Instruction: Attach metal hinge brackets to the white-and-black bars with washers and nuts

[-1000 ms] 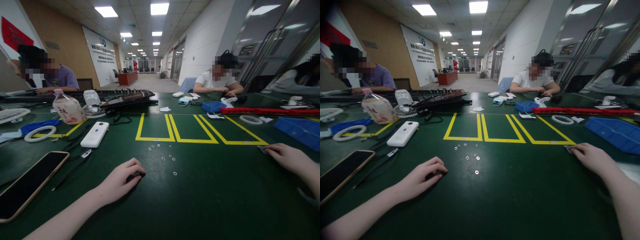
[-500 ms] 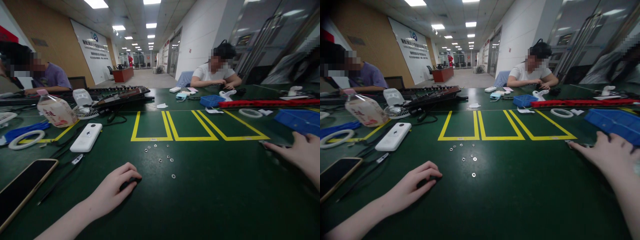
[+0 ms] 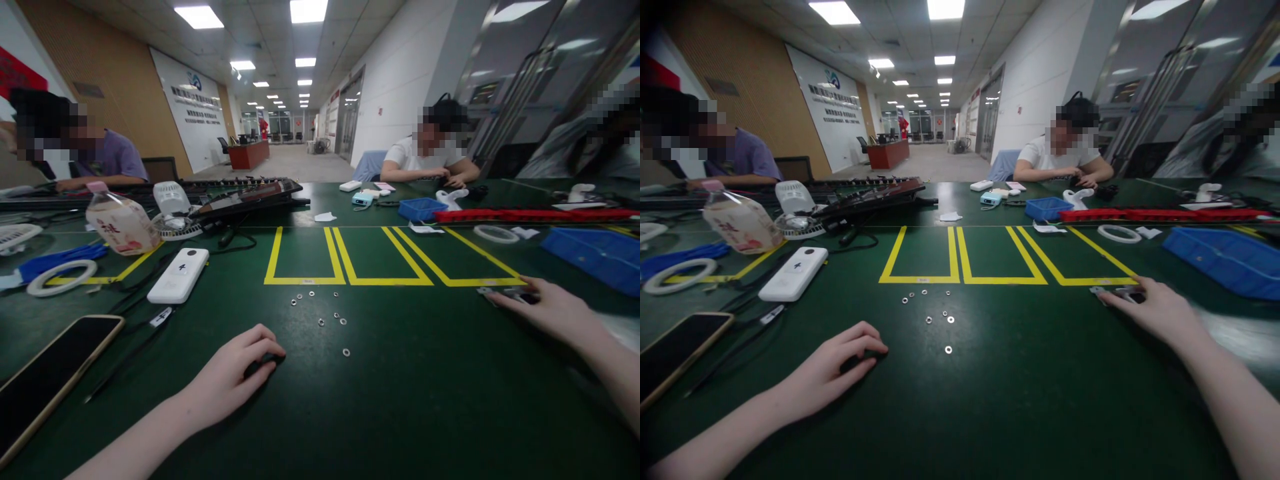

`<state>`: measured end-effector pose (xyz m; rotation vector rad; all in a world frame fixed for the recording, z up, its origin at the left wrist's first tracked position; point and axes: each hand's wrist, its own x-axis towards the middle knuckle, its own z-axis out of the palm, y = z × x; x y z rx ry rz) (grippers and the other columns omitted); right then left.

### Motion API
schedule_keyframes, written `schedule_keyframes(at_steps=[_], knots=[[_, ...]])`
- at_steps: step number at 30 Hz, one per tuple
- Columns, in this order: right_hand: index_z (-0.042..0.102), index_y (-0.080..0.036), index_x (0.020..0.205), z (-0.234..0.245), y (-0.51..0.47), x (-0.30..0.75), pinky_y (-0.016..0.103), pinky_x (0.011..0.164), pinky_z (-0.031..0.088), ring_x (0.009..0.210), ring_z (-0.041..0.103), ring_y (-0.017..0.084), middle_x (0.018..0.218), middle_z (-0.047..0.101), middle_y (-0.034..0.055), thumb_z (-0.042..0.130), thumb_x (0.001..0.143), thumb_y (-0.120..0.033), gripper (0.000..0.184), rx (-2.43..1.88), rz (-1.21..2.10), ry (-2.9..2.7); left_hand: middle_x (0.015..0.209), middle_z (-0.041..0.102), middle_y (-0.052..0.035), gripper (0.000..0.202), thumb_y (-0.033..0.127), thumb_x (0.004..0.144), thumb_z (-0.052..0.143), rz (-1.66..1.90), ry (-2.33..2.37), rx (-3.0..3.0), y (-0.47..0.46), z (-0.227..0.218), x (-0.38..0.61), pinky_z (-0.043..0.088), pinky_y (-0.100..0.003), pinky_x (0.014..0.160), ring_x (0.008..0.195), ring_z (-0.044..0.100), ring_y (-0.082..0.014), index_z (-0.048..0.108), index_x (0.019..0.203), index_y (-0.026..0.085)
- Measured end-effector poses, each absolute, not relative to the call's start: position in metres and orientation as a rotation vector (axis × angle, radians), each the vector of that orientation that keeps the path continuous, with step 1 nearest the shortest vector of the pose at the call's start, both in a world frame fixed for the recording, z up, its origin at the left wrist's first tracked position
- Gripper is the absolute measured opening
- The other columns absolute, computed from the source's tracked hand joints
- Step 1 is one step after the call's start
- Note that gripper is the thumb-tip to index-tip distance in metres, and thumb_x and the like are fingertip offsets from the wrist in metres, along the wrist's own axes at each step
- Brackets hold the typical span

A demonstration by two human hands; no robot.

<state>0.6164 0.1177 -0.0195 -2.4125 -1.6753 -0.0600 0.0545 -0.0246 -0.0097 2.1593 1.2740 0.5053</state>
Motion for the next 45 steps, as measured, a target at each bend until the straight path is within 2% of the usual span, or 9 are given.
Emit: schedule_keyframes(at_steps=[6,15,20,25,29,31,36,41,45], knots=[[0.049,-0.014,0.134,-0.013,0.093,0.503,0.039,0.100,0.044,0.115,0.053,0.029,0.127,0.054,0.0129,0.064,0.079,-0.053,0.068,-1.776,0.325,-2.103,0.111,0.059,-0.0039,0.024,0.014,0.093,0.047,0.513,1.210,2.182,-0.026,-0.012,0.057,0.049,-0.033,0.087,0.099,0.058,-0.0187,0.062,0.108,0.025],[0.024,-0.032,0.151,-0.007,0.029,0.350,0.042,0.099,0.048,0.121,0.050,0.024,0.144,0.038,0.0037,0.066,0.082,-0.054,0.083,-1.258,0.747,-2.441,0.116,0.057,-0.0059,0.024,0.019,0.094,0.048,0.705,1.192,2.071,-0.032,-0.006,0.074,0.048,-0.036,0.095,0.107,0.057,-0.0200,0.057,0.115,0.024],[0.039,-0.028,0.143,-0.002,0.053,0.358,0.043,0.102,0.044,0.122,0.049,0.024,0.137,0.047,0.0050,0.062,0.087,-0.053,0.066,-1.113,0.597,-2.352,0.135,0.049,-0.0080,0.045,0.030,0.089,0.060,0.661,1.222,2.192,-0.022,0.004,0.098,0.043,-0.047,0.104,0.123,0.048,-0.0269,0.046,0.132,0.026],[0.049,-0.017,0.132,-0.003,0.144,0.452,0.033,0.107,0.036,0.124,0.045,0.023,0.134,0.048,0.0102,0.045,0.097,-0.044,0.045,-1.687,-0.001,-1.929,0.148,0.039,-0.0092,0.072,0.047,0.084,0.063,0.521,1.079,2.328,-0.003,0.008,0.127,0.037,-0.055,0.109,0.135,0.038,-0.0326,0.033,0.145,0.024],[0.039,0.000,0.140,-0.016,0.193,0.539,0.050,0.111,0.022,0.137,0.021,0.038,0.147,0.024,0.0272,0.048,0.094,-0.032,0.057,-2.103,-0.099,-1.659,0.147,0.042,-0.0102,0.072,0.047,0.084,0.064,0.512,1.038,2.314,0.006,0.000,0.137,0.038,-0.057,0.109,0.135,0.039,-0.0331,0.033,0.145,0.024],[0.043,0.001,0.136,-0.026,0.206,0.568,0.054,0.106,0.029,0.132,0.030,0.039,0.142,0.031,0.0287,0.050,0.095,-0.034,0.053,-2.291,-0.039,-1.578,0.145,0.044,-0.0084,0.065,0.041,0.086,0.063,0.538,1.040,2.255,0.008,-0.004,0.138,0.041,-0.053,0.108,0.133,0.042,-0.0303,0.037,0.143,0.025],[0.052,-0.014,0.128,-0.041,0.218,0.599,0.044,0.102,0.039,0.119,0.047,0.024,0.132,0.046,0.0118,0.051,0.098,-0.039,0.039,-2.472,0.040,-1.583,0.148,0.037,-0.0082,0.066,0.036,0.082,0.069,0.561,1.035,2.182,0.012,-0.009,0.136,0.039,-0.050,0.111,0.136,0.037,-0.0289,0.040,0.140,0.026],[0.033,-0.008,0.148,-0.037,0.220,0.607,0.044,0.093,0.039,0.125,0.038,0.035,0.143,0.029,0.0253,0.036,0.098,-0.043,0.061,-2.510,-0.065,-1.518,0.144,0.041,-0.0099,0.072,0.042,0.081,0.069,0.580,1.090,2.154,0.013,-0.011,0.135,0.037,-0.060,0.108,0.134,0.037,-0.0338,0.035,0.143,0.028],[0.051,-0.006,0.137,-0.029,0.229,0.608,0.049,0.087,0.039,0.118,0.042,0.040,0.133,0.042,0.0279,0.036,0.095,-0.033,0.053,-2.545,-0.012,-1.531,0.139,0.045,-0.0100,0.072,0.049,0.079,0.069,0.574,1.113,2.166,0.013,-0.009,0.134,0.029,-0.066,0.108,0.134,0.035,-0.0374,0.038,0.142,0.029]])
